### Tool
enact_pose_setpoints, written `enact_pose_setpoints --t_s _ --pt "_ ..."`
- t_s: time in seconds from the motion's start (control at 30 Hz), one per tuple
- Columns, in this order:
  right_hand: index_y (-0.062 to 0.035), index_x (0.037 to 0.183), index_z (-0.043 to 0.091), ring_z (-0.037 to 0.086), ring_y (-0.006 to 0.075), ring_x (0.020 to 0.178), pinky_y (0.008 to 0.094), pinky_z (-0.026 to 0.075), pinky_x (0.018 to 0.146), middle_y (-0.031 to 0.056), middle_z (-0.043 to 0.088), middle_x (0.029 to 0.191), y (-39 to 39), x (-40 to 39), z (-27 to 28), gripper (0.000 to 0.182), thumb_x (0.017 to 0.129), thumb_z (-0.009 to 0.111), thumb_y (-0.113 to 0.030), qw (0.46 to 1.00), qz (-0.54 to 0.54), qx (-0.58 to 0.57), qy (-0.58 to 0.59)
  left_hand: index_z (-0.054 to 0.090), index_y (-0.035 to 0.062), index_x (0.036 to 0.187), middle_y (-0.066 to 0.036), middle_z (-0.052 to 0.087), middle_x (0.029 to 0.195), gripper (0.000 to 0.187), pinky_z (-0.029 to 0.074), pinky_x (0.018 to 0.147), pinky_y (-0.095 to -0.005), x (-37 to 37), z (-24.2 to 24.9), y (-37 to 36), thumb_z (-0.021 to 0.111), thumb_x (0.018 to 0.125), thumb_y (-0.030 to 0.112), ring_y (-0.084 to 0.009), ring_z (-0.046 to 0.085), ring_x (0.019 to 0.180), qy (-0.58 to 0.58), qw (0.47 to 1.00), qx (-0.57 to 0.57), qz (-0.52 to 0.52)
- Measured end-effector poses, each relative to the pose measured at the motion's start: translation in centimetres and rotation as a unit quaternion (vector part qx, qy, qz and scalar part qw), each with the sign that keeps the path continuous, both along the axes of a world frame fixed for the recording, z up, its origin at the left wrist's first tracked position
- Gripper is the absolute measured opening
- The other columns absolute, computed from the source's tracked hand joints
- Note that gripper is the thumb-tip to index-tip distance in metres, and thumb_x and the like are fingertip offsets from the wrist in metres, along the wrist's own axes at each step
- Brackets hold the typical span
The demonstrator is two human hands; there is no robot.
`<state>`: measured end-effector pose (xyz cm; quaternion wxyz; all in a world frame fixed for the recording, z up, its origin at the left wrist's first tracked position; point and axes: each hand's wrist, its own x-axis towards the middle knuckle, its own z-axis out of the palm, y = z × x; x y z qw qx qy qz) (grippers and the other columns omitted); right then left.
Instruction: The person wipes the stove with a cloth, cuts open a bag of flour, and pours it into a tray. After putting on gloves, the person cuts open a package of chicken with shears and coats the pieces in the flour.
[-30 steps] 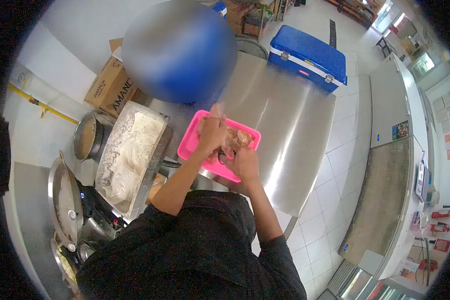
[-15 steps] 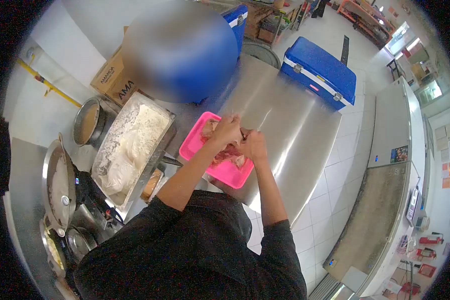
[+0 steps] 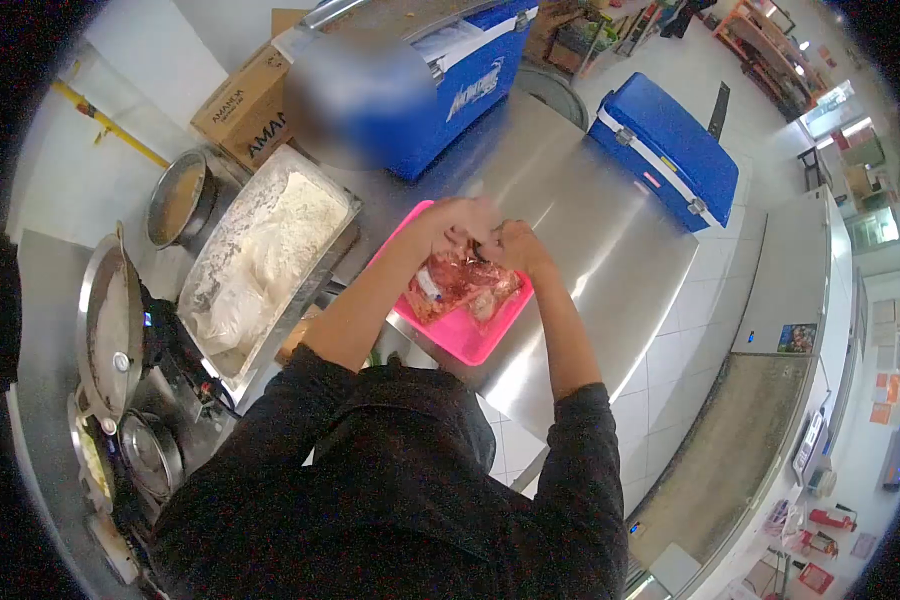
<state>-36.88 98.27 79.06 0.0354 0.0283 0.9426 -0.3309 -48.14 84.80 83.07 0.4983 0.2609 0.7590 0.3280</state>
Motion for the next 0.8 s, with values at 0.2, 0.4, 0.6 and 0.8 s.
enact_pose_setpoints --t_s 0.2,0.4,0.6,0.8 --pt "-0.0119 0.099 0.073 0.063 0.0376 0.086 0.0445 0.05 0.084 0.0199 0.067 0.091 1.7 -1.4 -2.1 0.038 0.076 0.066 -0.041 0.995 0.026 0.059 -0.072 0.064 0.01 0.078 0.001 0.055 0.064 0.019 0.041 0.046 -0.0312 -1.0 3.7 -1.3 0.07 0.082 0.028 -0.0127 0.051 0.051 -0.222 0.884 0.282 0.298" --pt "-0.0141 0.105 0.071 0.064 0.0357 0.081 0.0444 0.05 0.082 0.0214 0.066 0.091 2.8 -2.5 -4.7 0.041 0.077 0.066 -0.043 0.988 0.083 0.055 -0.114 0.061 0.0051 0.075 0.0 0.053 0.062 0.044 0.037 0.046 -0.0298 -0.1 -1.6 -12.3 0.055 0.093 0.045 -0.0106 0.047 0.051 -0.008 0.881 0.234 0.411" --pt "-0.0092 0.096 0.071 0.062 0.0368 0.074 0.0458 0.049 0.068 0.0201 0.065 0.08 2.2 -1.6 -2.1 0.032 0.078 0.064 -0.034 0.992 0.096 0.08 0.034 0.055 0.0028 0.067 -0.003 0.052 0.053 0.054 0.039 0.044 -0.03 9.8 -7.8 -30.1 0.045 0.098 0.046 -0.0138 0.052 0.048 0.023 0.895 0.009 0.445" --pt "-0.0023 0.106 0.07 0.042 0.0074 0.051 0.0267 0.037 0.048 0.0044 0.047 0.054 -5.5 5.1 6.5 0.025 0.082 0.067 -0.009 0.989 0.003 -0.074 -0.128 0.06 0.0014 0.07 -0.008 0.056 0.054 0.054 0.043 0.041 -0.0293 17.2 -20.7 -42.9 0.043 0.099 0.044 -0.0151 0.055 0.044 -0.085 0.827 -0.065 0.552"
